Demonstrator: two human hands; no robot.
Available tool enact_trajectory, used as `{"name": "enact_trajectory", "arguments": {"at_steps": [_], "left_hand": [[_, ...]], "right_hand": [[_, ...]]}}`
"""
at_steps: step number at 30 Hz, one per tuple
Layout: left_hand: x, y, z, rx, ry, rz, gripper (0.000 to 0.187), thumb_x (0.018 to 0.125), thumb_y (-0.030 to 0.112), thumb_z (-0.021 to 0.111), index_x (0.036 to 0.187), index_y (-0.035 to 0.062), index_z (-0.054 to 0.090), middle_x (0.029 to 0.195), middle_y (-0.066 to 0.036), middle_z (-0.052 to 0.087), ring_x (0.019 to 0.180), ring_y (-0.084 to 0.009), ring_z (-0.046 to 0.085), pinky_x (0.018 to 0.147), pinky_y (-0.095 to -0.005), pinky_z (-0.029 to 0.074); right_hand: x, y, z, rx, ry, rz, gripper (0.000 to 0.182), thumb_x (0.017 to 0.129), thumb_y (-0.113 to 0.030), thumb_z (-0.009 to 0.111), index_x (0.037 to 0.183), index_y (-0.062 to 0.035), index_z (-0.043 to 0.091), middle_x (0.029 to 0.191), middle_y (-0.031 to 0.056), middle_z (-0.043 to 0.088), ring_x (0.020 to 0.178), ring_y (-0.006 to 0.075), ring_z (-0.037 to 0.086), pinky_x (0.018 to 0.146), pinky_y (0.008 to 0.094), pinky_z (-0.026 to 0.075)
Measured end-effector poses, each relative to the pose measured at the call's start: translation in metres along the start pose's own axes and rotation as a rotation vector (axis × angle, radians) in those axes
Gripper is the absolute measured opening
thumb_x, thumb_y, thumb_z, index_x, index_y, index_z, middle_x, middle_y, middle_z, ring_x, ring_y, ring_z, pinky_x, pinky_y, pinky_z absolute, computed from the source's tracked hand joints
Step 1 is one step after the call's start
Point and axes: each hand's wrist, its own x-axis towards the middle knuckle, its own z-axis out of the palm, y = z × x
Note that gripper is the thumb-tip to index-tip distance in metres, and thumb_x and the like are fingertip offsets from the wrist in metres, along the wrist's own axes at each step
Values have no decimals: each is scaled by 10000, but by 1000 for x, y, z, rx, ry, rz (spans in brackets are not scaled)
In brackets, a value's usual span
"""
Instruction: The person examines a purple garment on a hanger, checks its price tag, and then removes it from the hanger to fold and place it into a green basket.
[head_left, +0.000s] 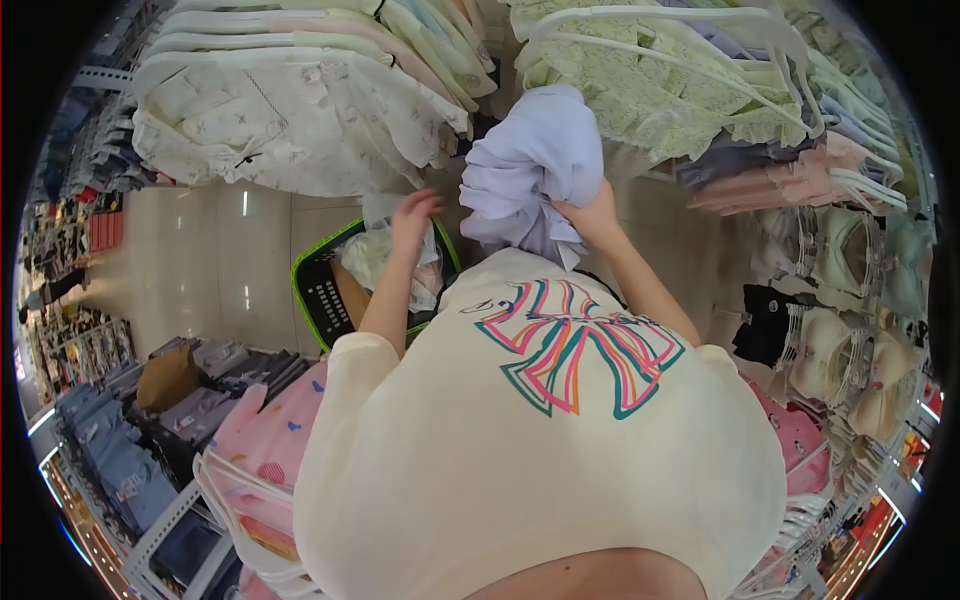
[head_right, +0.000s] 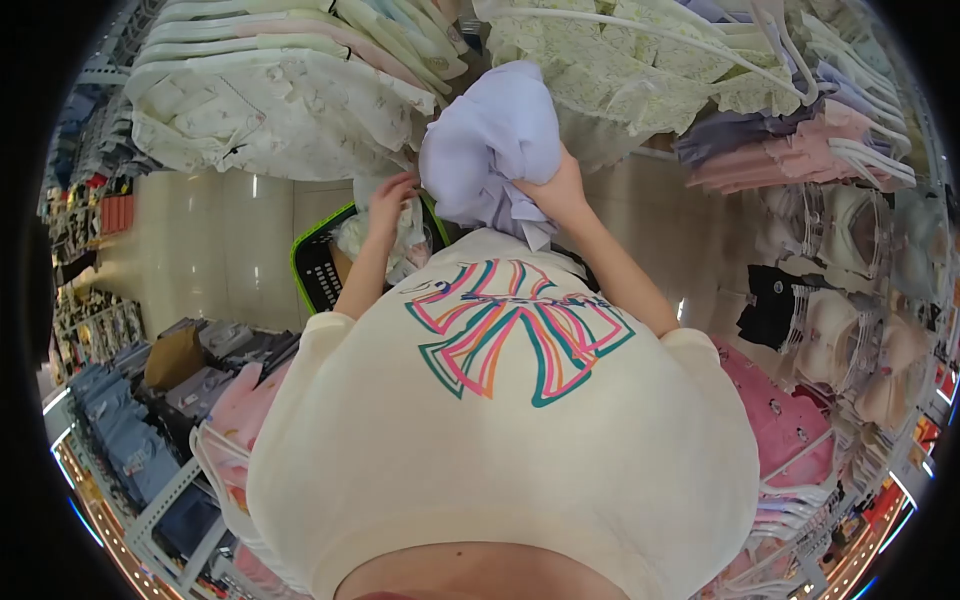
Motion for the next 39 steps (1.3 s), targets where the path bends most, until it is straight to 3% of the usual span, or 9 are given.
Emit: {"name": "enact_trajectory", "arguments": {"at_steps": [3, 6, 9, 12, 19, 27, 34, 37, 39], "left_hand": [[39, -43, -47, 793, 723, 105, 500, 683, 292, 649, 1027, -42, 507, 972, -174, 561, 903, -285, 540, 817, -356, 413], [76, -87, -68, 1096, 880, -144, 485, 646, 328, 673, 944, -32, 544, 892, -184, 585, 820, -332, 557, 790, -388, 422], [98, -102, -99, 1115, 524, -260, 360, 714, 286, 628, 885, -23, 556, 804, -144, 593, 724, -272, 577, 645, -368, 467], [90, -103, -100, 154, 512, -260, 248, 781, 231, 570, 863, -2, 568, 682, -80, 564, 556, -173, 544, 481, -299, 452], [44, -93, -136, -234, 523, -189, 189, 806, 202, 545, 895, 41, 588, 510, 26, 394, 391, -74, 356, 353, -233, 274], [-32, -10, -134, 610, 445, 49, 333, 843, 316, 461, 932, 46, 633, 465, -22, 472, 370, -104, 435, 416, -272, 382], [-81, 50, -122, 107, 284, 82, 327, 857, 277, 458, 1009, 15, 581, 502, 35, 476, 368, -57, 403, 339, -205, 285], [-94, 72, -108, -88, 237, 247, 300, 841, 230, 472, 1017, 6, 567, 795, -63, 596, 642, -139, 557, 530, -248, 424], [-100, 93, -115, 785, 144, 417, 334, 824, 200, 483, 1081, -7, 532, 1049, -125, 568, 928, -179, 547, 768, -273, 430]], "right_hand": [[-10, -12, -3, -101, 64, 34, 624, 528, -179, 754, 1067, -3, 493, 966, 149, 588, 912, 253, 566, 794, 325, 432], [-23, -15, -9, -181, 146, 40, 630, 511, -191, 766, 1057, -14, 505, 984, 138, 579, 941, 257, 550, 819, 333, 421], [-34, 6, -15, -389, 180, -13, 596, 526, -214, 765, 1042, -31, 528, 1066, 132, 543, 1034, 252, 497, 877, 346, 387], [-38, 1, -19, -317, 162, -48, 558, 570, -209, 741, 1056, -39, 528, 1091, 123, 534, 1051, 247, 486, 888, 338, 377], [-21, 1, 11, -173, 95, -122, 562, 574, -199, 739, 1067, -36, 525, 1084, 121, 541, 1029, 230, 504, 876, 328, 382], [11, 4, 55, 16, -93, -261, 738, 507, -190, 779, 1137, -6, 440, 1084, 148, 527, 1020, 247, 505, 885, 330, 377], [2, -61, 112, 238, -271, -414, 651, 544, -199, 762, 1107, -40, 475, 1083, 125, 532, 1013, 244, 511, 873, 329, 390], [-2, -70, 134, 267, -510, -371, 581, 617, -224, 700, 1114, -38, 464, 1081, 130, 507, 1048, 290, 473, 890, 357, 371], [-7, -65, 144, 67, -569, -480, 537, 617, -238, 683, 1072, -41, 477, 1002, 124, 517, 942, 303, 509, 812, 361, 413]]}}
